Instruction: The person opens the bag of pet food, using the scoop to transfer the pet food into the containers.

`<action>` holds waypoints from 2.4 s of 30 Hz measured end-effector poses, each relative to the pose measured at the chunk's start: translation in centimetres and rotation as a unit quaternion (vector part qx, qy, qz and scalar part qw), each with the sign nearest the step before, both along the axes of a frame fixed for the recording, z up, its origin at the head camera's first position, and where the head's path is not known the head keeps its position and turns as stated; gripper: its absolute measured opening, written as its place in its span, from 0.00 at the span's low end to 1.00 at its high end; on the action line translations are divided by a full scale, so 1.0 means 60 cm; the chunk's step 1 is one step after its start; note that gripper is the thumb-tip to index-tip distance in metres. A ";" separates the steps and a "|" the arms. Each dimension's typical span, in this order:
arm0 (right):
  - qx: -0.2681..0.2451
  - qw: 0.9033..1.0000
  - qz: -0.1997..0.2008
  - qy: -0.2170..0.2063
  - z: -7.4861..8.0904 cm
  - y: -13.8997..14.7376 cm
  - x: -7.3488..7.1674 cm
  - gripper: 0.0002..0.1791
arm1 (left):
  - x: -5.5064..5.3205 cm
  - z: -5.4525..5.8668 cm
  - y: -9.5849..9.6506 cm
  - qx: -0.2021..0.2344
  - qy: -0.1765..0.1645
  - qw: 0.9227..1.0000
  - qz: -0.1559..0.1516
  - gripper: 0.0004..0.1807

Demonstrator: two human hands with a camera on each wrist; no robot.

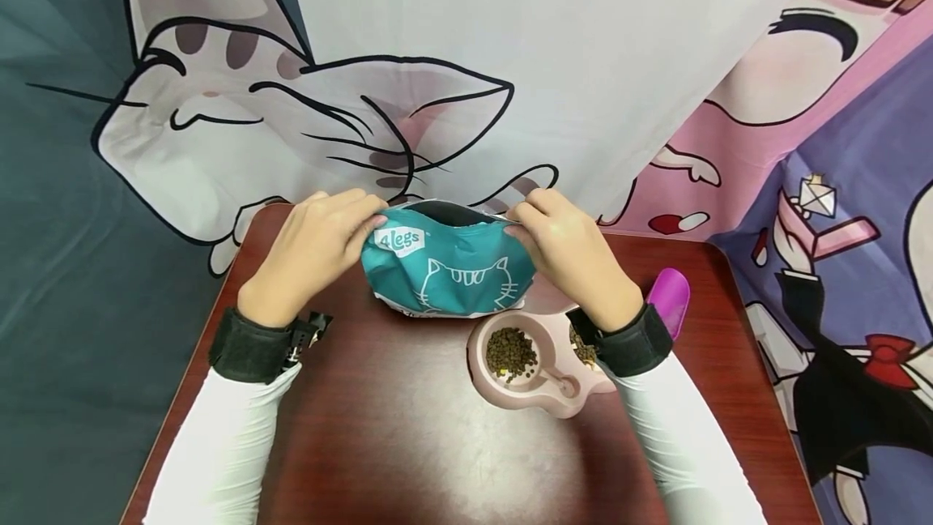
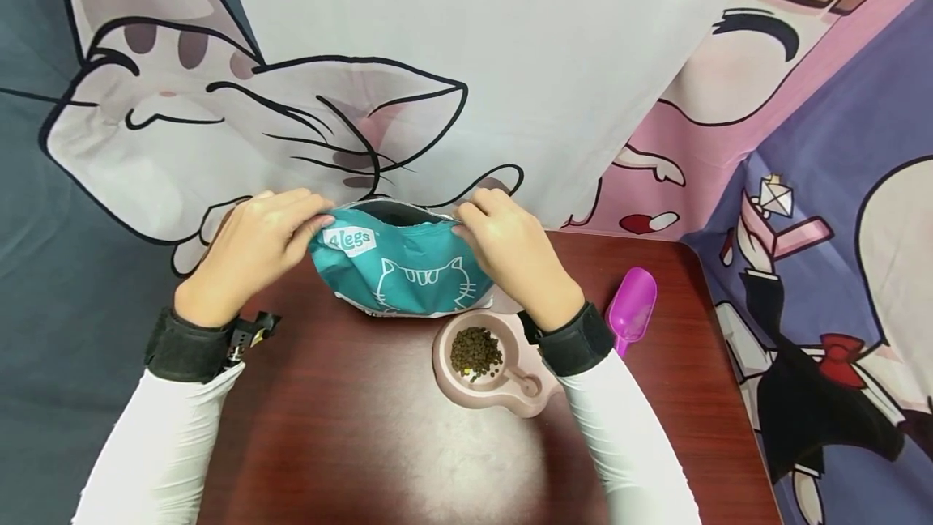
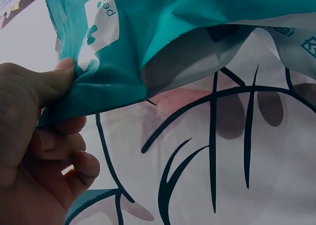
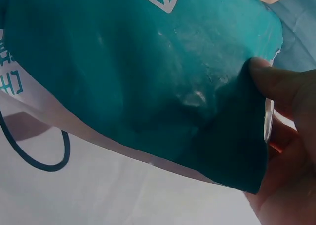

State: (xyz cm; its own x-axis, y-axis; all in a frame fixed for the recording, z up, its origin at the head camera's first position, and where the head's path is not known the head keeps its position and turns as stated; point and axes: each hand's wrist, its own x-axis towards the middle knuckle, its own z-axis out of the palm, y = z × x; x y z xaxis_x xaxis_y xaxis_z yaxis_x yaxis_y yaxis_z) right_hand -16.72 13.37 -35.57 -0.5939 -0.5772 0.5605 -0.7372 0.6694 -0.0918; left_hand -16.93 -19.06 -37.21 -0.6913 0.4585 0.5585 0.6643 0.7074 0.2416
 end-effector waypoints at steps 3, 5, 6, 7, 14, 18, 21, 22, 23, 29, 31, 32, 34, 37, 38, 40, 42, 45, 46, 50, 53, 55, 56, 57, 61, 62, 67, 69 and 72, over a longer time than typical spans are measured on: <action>-0.006 1.000 0.009 0.011 -0.002 0.002 -0.003 0.05 | 0.000 -0.002 -0.002 0.003 0.000 1.000 0.003 0.04; -0.006 1.000 0.014 0.019 -0.003 0.004 -0.006 0.04 | 0.000 -0.002 -0.002 0.002 0.003 1.000 0.005 0.03; -0.007 1.000 0.015 0.021 -0.004 0.004 -0.007 0.05 | 0.000 -0.002 -0.002 0.001 0.005 1.000 0.005 0.03; -0.008 1.000 0.016 0.022 -0.005 0.004 -0.008 0.05 | 0.000 -0.002 -0.002 -0.002 0.008 1.000 0.007 0.04; -0.016 1.000 0.021 0.018 -0.007 0.003 -0.011 0.04 | 0.012 0.002 0.006 -0.044 0.034 0.997 0.047 0.13; -0.016 1.000 0.022 0.013 -0.008 0.003 -0.011 0.04 | 0.021 0.010 0.032 -0.065 0.047 0.995 0.057 0.26; -0.016 1.000 0.021 0.011 -0.008 0.003 -0.011 0.04 | 0.027 0.017 0.068 -0.077 0.057 0.995 0.033 0.33; -0.016 1.000 0.021 0.011 -0.008 0.003 -0.011 0.04 | 0.027 0.018 0.082 -0.079 0.058 0.995 0.019 0.35; -0.017 1.000 0.020 0.010 -0.008 0.003 -0.011 0.04 | 0.027 0.020 0.098 -0.080 0.060 0.995 0.005 0.35; -0.021 1.000 0.021 0.011 -0.010 0.003 -0.012 0.04 | 0.011 0.016 0.170 -0.111 0.078 0.991 -0.021 0.22; -0.021 1.000 0.021 0.011 -0.010 0.004 -0.012 0.04 | 0.007 0.014 0.180 -0.117 0.084 0.989 -0.018 0.16; -0.022 1.000 0.020 0.010 -0.010 0.005 -0.012 0.04 | 0.005 0.013 0.183 -0.117 0.087 0.989 -0.017 0.14; -0.026 0.999 0.019 0.009 -0.011 0.006 -0.012 0.04 | 0.002 0.012 0.186 -0.112 0.088 0.990 -0.017 0.12; -0.026 0.999 0.022 0.007 -0.011 0.007 -0.013 0.04 | -0.002 0.009 0.186 -0.098 0.080 0.992 -0.025 0.11; -0.026 0.999 0.023 0.007 -0.011 0.008 -0.014 0.03 | -0.003 0.008 0.186 -0.094 0.077 0.992 -0.025 0.11; -0.027 0.999 0.024 0.006 -0.012 0.007 -0.014 0.03 | -0.004 0.008 0.187 -0.087 0.070 0.993 -0.025 0.11; -0.026 0.999 0.024 0.003 -0.013 0.007 -0.014 0.03 | -0.004 0.008 0.188 -0.084 0.063 0.994 -0.024 0.10; -0.024 0.999 0.022 -0.001 -0.014 0.005 -0.014 0.02 | -0.004 0.008 0.189 -0.079 0.059 0.995 -0.021 0.10; -0.023 0.999 0.022 -0.001 -0.015 0.004 -0.014 0.03 | -0.004 0.008 0.189 -0.076 0.058 0.995 -0.021 0.09; -0.021 1.000 0.021 0.003 -0.017 -0.001 -0.013 0.07 | -0.005 0.006 0.190 -0.058 0.058 0.996 -0.025 0.07; -0.026 0.999 0.022 0.009 -0.018 -0.003 -0.012 0.07 | -0.006 0.004 0.191 -0.040 0.063 0.997 -0.033 0.06; -0.029 0.999 0.023 0.009 -0.018 -0.003 -0.012 0.06 | -0.008 0.003 0.190 -0.029 0.066 0.997 -0.037 0.06; -0.030 0.999 0.025 0.010 -0.017 -0.003 -0.012 0.05 | -0.008 0.004 0.190 -0.025 0.066 0.997 -0.039 0.06; -0.030 0.999 0.026 0.012 -0.017 -0.003 -0.012 0.05 | -0.008 0.004 0.190 -0.023 0.065 0.997 -0.040 0.06; -0.028 0.999 0.029 0.025 -0.017 -0.004 -0.013 0.06 | -0.004 0.011 0.183 -0.031 0.042 0.998 -0.045 0.04; -0.029 0.999 0.028 0.028 -0.017 -0.004 -0.014 0.07 | -0.002 0.014 0.180 -0.034 0.032 0.998 -0.046 0.04; -0.030 0.999 0.016 0.032 -0.018 -0.004 -0.013 0.10 | 0.006 0.027 0.159 -0.050 -0.003 0.998 -0.038 0.09; -0.028 0.999 0.012 0.031 -0.018 -0.004 -0.013 0.10 | 0.007 0.028 0.152 -0.052 -0.010 0.998 -0.037 0.10; -0.025 0.999 0.009 0.031 -0.019 -0.004 -0.013 0.10 | 0.005 0.027 0.148 -0.049 -0.014 0.998 -0.045 0.09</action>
